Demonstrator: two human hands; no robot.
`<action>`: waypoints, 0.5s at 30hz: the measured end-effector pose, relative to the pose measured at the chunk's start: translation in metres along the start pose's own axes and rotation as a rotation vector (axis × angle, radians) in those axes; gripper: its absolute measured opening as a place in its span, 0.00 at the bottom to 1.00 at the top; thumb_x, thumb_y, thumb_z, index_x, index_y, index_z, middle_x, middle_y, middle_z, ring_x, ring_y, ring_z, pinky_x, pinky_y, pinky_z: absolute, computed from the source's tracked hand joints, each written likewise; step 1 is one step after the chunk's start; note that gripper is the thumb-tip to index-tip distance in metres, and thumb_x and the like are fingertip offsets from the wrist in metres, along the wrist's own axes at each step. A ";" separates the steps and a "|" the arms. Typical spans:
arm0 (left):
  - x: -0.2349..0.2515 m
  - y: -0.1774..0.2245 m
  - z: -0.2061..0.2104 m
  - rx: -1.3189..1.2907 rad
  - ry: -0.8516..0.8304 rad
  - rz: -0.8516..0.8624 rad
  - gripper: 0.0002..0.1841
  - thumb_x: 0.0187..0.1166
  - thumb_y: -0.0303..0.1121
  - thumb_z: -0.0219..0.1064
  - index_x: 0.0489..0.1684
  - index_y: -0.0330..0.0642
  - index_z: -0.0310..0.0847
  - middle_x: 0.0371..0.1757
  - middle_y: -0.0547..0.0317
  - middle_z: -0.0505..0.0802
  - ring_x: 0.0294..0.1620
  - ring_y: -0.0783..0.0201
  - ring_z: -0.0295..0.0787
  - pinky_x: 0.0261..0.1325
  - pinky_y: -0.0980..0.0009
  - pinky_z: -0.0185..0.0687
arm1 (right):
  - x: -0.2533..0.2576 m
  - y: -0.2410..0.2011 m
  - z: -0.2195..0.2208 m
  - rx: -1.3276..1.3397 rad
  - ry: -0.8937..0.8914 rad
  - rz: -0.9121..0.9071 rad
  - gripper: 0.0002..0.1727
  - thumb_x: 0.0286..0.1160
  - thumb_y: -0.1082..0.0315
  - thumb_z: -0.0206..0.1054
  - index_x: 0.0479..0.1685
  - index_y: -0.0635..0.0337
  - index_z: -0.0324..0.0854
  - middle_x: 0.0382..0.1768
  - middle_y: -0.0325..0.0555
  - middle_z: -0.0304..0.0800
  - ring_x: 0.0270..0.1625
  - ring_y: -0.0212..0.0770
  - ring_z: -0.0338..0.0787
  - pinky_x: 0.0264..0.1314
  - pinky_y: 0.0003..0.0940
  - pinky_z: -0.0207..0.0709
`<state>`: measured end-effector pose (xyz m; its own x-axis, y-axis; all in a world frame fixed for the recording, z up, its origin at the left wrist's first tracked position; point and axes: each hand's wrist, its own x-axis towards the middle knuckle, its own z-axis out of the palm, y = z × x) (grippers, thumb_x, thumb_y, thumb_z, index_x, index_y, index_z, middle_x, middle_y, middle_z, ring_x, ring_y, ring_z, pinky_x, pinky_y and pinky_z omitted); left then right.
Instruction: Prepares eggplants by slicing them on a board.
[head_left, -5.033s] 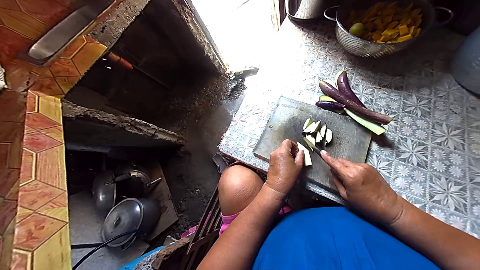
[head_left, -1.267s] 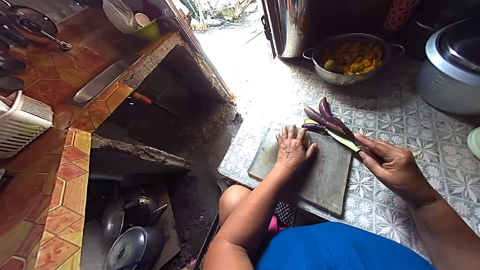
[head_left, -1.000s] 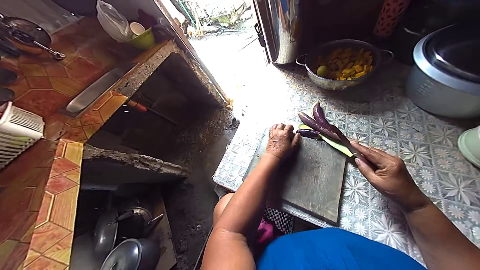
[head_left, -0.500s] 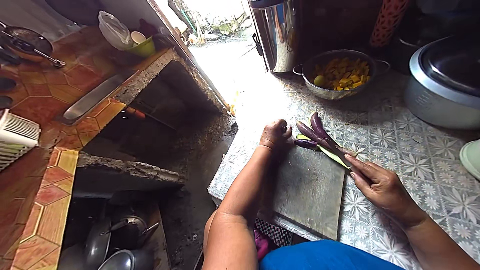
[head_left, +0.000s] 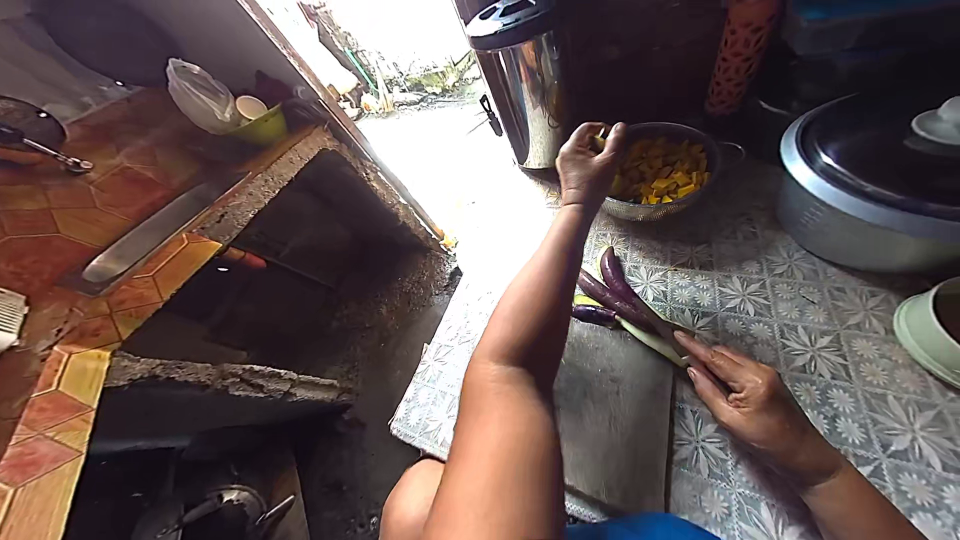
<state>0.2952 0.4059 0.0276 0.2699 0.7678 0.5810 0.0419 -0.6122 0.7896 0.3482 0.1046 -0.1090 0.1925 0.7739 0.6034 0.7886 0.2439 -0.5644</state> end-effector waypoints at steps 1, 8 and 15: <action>0.006 0.000 0.012 0.032 -0.019 0.017 0.11 0.79 0.34 0.71 0.45 0.31 0.87 0.28 0.55 0.90 0.28 0.67 0.83 0.40 0.64 0.81 | 0.000 0.000 0.000 -0.010 0.005 -0.007 0.23 0.74 0.66 0.60 0.65 0.61 0.90 0.35 0.51 0.94 0.32 0.38 0.90 0.38 0.28 0.84; 0.017 -0.008 0.046 0.304 -0.370 -0.286 0.28 0.90 0.53 0.55 0.47 0.34 0.90 0.50 0.41 0.93 0.58 0.46 0.89 0.66 0.41 0.76 | -0.002 -0.001 -0.004 -0.040 0.007 0.021 0.23 0.74 0.64 0.60 0.65 0.59 0.90 0.31 0.48 0.92 0.27 0.37 0.87 0.32 0.28 0.81; 0.014 -0.034 0.029 -0.058 -0.263 -0.365 0.33 0.96 0.49 0.39 0.55 0.29 0.88 0.56 0.42 0.93 0.62 0.53 0.88 0.72 0.53 0.76 | -0.003 -0.002 -0.004 -0.011 -0.007 0.058 0.23 0.76 0.65 0.59 0.67 0.61 0.89 0.38 0.52 0.96 0.33 0.39 0.91 0.39 0.29 0.84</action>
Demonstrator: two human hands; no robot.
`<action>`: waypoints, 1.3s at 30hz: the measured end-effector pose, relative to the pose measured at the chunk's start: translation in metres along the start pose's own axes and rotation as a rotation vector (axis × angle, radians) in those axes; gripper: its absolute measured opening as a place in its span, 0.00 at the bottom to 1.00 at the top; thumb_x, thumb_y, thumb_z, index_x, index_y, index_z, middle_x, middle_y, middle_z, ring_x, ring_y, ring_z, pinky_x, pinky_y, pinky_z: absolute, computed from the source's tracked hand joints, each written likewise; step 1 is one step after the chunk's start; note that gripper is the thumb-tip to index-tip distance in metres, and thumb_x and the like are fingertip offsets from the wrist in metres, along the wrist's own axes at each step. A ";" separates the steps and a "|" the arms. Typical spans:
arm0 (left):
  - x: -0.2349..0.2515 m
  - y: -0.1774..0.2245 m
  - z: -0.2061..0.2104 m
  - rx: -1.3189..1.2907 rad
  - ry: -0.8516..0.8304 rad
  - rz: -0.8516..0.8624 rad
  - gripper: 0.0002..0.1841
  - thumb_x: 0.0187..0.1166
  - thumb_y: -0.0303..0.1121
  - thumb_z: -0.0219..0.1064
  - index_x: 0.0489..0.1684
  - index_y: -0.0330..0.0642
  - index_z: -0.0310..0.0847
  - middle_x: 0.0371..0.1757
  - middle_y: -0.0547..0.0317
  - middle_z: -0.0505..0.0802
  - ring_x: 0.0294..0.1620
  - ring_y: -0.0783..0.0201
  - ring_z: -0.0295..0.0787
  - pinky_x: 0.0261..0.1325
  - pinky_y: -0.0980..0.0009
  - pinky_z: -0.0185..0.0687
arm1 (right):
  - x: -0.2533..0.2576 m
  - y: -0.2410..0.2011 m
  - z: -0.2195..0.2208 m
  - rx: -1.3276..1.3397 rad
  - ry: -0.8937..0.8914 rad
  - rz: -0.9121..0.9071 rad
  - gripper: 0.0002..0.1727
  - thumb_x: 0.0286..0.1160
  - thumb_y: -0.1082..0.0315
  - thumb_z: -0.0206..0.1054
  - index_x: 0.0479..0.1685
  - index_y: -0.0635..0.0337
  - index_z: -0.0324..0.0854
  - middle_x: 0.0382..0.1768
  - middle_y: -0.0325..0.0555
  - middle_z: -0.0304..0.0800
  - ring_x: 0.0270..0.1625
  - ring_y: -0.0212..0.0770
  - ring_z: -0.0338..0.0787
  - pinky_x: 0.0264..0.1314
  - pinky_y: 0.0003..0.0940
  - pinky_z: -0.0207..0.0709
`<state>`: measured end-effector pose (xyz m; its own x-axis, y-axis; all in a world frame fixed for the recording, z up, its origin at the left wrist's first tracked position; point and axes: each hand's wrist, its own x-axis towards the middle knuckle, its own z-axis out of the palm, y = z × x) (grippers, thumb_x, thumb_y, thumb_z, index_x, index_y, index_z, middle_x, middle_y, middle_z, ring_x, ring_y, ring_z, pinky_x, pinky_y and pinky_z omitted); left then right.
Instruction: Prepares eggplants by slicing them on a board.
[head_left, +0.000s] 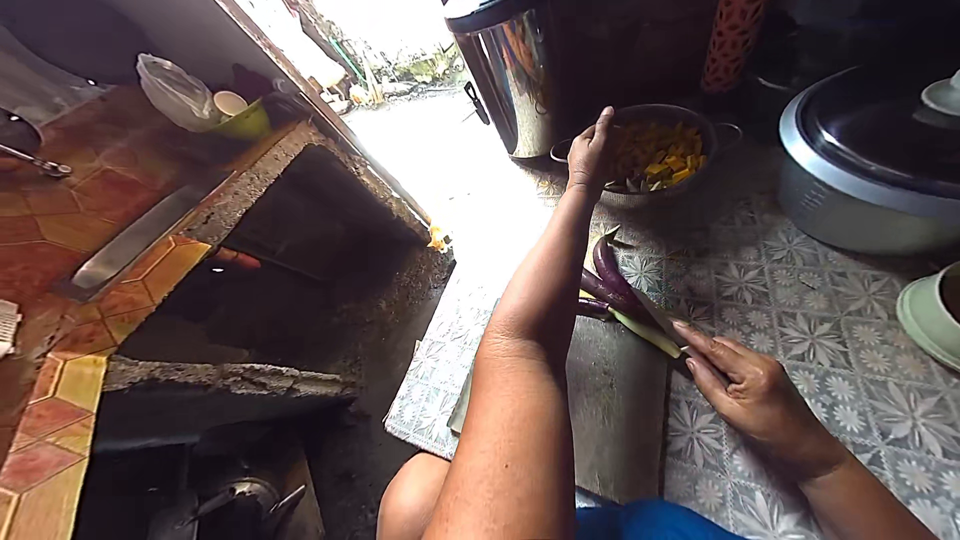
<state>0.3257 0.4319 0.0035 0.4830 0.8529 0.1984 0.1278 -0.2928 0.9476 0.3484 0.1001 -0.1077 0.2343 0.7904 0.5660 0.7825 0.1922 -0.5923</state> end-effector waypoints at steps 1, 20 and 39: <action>-0.003 0.002 -0.002 -0.120 0.012 -0.036 0.33 0.97 0.49 0.38 0.58 0.27 0.85 0.56 0.42 0.92 0.60 0.57 0.87 0.70 0.59 0.77 | 0.000 0.000 0.000 0.011 0.001 0.016 0.23 0.75 0.66 0.60 0.67 0.61 0.89 0.40 0.52 0.96 0.35 0.38 0.92 0.42 0.28 0.85; -0.062 -0.039 0.012 1.121 -0.360 -0.229 0.17 0.80 0.44 0.68 0.47 0.35 0.89 0.59 0.39 0.92 0.67 0.40 0.87 0.64 0.36 0.81 | 0.005 0.005 -0.003 0.030 0.137 0.144 0.24 0.74 0.68 0.61 0.67 0.67 0.87 0.36 0.50 0.93 0.28 0.29 0.82 0.35 0.19 0.77; -0.043 0.053 -0.003 0.898 -0.098 0.163 0.15 0.86 0.35 0.62 0.61 0.39 0.86 0.63 0.43 0.90 0.67 0.47 0.87 0.72 0.48 0.80 | 0.003 0.007 -0.003 0.022 0.123 0.140 0.24 0.75 0.65 0.61 0.68 0.66 0.87 0.46 0.52 0.97 0.40 0.34 0.92 0.47 0.25 0.84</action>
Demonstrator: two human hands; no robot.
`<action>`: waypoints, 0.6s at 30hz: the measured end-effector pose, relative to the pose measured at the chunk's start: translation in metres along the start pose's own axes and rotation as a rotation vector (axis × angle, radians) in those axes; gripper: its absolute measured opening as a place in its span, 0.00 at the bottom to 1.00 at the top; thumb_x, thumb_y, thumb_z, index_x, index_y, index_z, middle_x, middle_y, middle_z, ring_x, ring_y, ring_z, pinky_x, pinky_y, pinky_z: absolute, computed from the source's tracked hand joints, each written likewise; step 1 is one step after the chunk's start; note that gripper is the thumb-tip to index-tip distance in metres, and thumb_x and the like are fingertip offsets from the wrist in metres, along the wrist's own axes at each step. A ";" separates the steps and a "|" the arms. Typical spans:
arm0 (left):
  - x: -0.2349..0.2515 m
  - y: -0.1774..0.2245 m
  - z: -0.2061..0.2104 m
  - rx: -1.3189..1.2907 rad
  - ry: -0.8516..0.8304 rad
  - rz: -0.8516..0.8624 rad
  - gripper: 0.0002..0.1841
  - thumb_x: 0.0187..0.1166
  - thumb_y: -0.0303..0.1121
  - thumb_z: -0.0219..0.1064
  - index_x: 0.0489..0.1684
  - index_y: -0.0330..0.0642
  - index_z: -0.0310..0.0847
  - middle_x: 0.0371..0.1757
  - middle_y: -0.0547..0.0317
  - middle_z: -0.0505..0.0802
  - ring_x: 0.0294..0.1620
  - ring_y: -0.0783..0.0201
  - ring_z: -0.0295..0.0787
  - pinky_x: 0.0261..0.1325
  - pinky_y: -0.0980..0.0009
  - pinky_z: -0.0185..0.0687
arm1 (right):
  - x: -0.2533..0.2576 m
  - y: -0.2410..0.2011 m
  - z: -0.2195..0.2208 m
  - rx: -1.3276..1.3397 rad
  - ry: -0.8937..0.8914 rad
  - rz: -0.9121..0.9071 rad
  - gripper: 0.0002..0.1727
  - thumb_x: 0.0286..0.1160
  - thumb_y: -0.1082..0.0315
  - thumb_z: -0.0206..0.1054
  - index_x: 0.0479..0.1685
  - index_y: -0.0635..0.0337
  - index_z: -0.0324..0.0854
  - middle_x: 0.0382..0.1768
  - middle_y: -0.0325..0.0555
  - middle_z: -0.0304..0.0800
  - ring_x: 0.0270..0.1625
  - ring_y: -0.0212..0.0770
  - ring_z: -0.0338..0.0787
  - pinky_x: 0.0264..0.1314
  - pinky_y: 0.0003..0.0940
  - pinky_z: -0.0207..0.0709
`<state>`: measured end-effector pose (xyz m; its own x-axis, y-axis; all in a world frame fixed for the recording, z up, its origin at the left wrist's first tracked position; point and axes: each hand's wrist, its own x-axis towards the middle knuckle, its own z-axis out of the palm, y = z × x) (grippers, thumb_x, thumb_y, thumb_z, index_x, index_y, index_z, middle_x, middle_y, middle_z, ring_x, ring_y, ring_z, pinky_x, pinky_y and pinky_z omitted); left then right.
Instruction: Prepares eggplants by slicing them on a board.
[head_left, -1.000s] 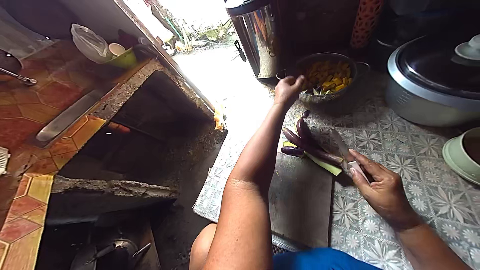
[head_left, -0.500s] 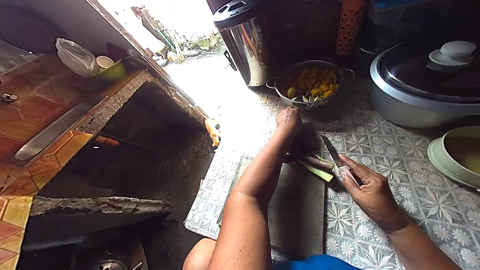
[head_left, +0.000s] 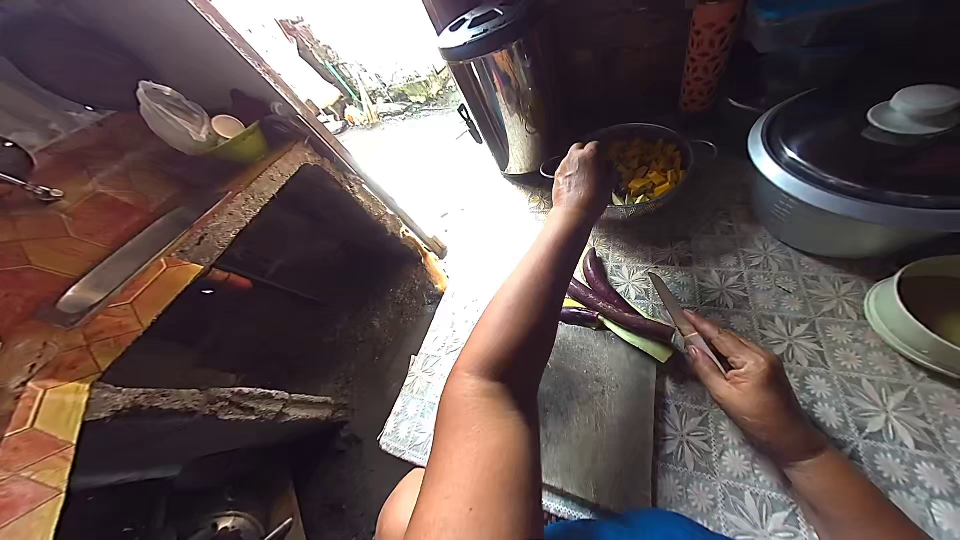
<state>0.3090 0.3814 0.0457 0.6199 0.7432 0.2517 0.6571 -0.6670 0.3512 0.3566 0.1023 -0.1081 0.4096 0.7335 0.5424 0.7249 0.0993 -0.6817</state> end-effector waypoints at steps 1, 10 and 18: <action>-0.013 -0.004 0.002 -0.025 -0.027 0.041 0.15 0.85 0.34 0.62 0.61 0.36 0.86 0.62 0.41 0.89 0.67 0.44 0.87 0.72 0.46 0.79 | 0.000 -0.001 -0.001 0.004 0.008 -0.006 0.24 0.74 0.66 0.61 0.67 0.67 0.87 0.46 0.53 0.97 0.39 0.34 0.92 0.47 0.24 0.84; -0.149 -0.086 0.032 -0.062 -0.314 0.317 0.13 0.74 0.39 0.77 0.50 0.42 0.92 0.54 0.49 0.93 0.63 0.48 0.86 0.68 0.50 0.80 | -0.002 -0.008 -0.002 0.063 0.002 0.038 0.25 0.75 0.66 0.63 0.70 0.70 0.83 0.29 0.46 0.89 0.25 0.26 0.75 0.31 0.17 0.72; -0.185 -0.091 0.033 -0.098 -0.245 0.300 0.17 0.73 0.37 0.77 0.57 0.42 0.91 0.61 0.46 0.92 0.66 0.48 0.87 0.73 0.52 0.77 | -0.006 -0.012 0.002 0.033 -0.051 -0.005 0.24 0.75 0.67 0.62 0.70 0.69 0.84 0.31 0.48 0.91 0.25 0.29 0.77 0.32 0.20 0.74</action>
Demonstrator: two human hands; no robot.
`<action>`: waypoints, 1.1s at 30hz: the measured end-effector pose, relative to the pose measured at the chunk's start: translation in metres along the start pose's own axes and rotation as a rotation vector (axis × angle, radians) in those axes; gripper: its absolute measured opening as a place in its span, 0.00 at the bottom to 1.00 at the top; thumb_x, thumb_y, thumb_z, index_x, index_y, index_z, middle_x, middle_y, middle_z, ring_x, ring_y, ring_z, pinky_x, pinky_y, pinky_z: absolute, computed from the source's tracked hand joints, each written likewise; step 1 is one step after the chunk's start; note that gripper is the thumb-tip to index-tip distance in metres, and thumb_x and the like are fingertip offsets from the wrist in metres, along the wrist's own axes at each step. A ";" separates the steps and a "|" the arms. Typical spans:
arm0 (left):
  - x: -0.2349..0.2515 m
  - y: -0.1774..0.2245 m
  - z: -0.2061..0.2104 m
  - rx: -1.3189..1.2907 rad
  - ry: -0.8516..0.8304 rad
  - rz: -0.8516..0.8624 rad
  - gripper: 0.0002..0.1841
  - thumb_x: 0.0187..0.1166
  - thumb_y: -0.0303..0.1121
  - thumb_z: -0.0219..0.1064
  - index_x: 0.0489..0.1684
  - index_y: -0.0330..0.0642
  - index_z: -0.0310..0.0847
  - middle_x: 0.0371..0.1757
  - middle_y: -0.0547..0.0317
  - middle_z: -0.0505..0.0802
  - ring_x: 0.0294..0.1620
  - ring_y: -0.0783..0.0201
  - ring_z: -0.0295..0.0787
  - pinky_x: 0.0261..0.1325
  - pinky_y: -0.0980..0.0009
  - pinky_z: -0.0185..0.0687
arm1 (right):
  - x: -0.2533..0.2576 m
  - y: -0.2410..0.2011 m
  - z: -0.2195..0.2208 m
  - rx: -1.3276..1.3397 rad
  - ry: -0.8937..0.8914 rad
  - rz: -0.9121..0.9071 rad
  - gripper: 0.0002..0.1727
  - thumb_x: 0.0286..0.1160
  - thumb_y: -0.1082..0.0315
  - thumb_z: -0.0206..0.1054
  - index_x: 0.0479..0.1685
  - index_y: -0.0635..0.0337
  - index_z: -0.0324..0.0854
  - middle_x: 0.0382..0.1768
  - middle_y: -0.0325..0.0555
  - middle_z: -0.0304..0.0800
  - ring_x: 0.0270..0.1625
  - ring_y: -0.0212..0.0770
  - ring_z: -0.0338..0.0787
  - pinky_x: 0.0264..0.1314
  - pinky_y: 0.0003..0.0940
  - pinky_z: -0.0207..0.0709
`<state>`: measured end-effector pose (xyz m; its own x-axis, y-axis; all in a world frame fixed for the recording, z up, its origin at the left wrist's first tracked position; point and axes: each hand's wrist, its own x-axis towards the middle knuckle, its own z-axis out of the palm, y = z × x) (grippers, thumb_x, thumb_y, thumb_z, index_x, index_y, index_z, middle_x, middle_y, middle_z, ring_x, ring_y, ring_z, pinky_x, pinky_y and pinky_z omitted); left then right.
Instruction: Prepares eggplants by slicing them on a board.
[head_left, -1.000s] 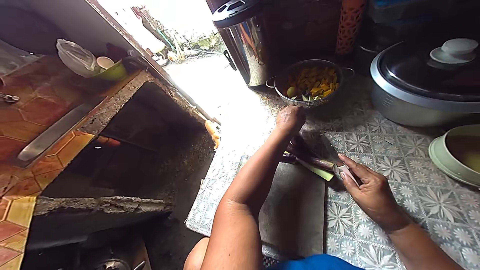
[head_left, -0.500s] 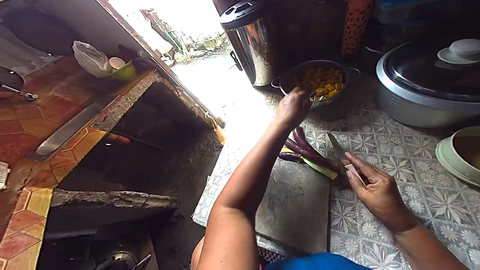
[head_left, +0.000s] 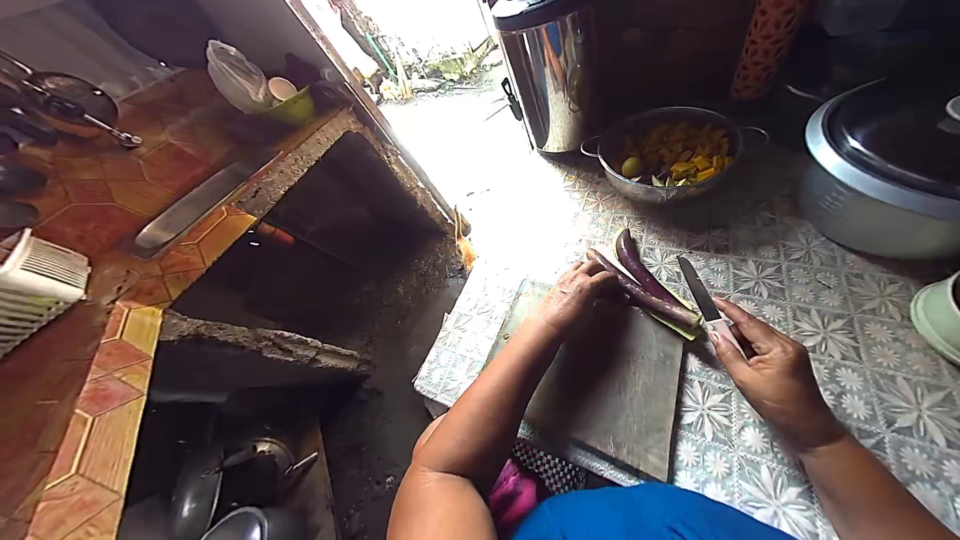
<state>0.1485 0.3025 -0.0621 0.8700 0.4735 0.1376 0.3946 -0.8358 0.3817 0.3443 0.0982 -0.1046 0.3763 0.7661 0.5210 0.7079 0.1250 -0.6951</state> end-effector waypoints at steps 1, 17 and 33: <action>0.001 -0.001 0.000 -0.009 -0.002 -0.008 0.16 0.72 0.37 0.78 0.56 0.41 0.91 0.60 0.46 0.92 0.65 0.47 0.87 0.72 0.52 0.78 | -0.001 -0.001 0.000 -0.004 -0.011 -0.006 0.25 0.75 0.67 0.63 0.69 0.69 0.84 0.32 0.50 0.91 0.26 0.30 0.78 0.33 0.21 0.75; -0.063 0.036 -0.013 0.110 0.070 -0.171 0.17 0.87 0.42 0.62 0.50 0.35 0.88 0.45 0.43 0.94 0.52 0.46 0.93 0.59 0.51 0.86 | -0.008 -0.004 0.000 -0.043 -0.104 -0.069 0.24 0.76 0.65 0.61 0.69 0.67 0.85 0.41 0.56 0.95 0.33 0.39 0.88 0.42 0.31 0.83; -0.138 0.055 -0.014 -1.315 0.402 -0.763 0.13 0.91 0.25 0.54 0.69 0.31 0.71 0.47 0.52 0.93 0.34 0.67 0.92 0.37 0.73 0.89 | -0.024 -0.027 0.009 0.032 -0.343 -0.261 0.22 0.79 0.61 0.61 0.66 0.60 0.89 0.34 0.48 0.93 0.31 0.34 0.86 0.38 0.25 0.81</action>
<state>0.0460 0.1949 -0.0467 0.3761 0.8736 -0.3089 -0.0232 0.3421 0.9394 0.3109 0.0824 -0.1033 -0.0376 0.8708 0.4901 0.7321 0.3578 -0.5797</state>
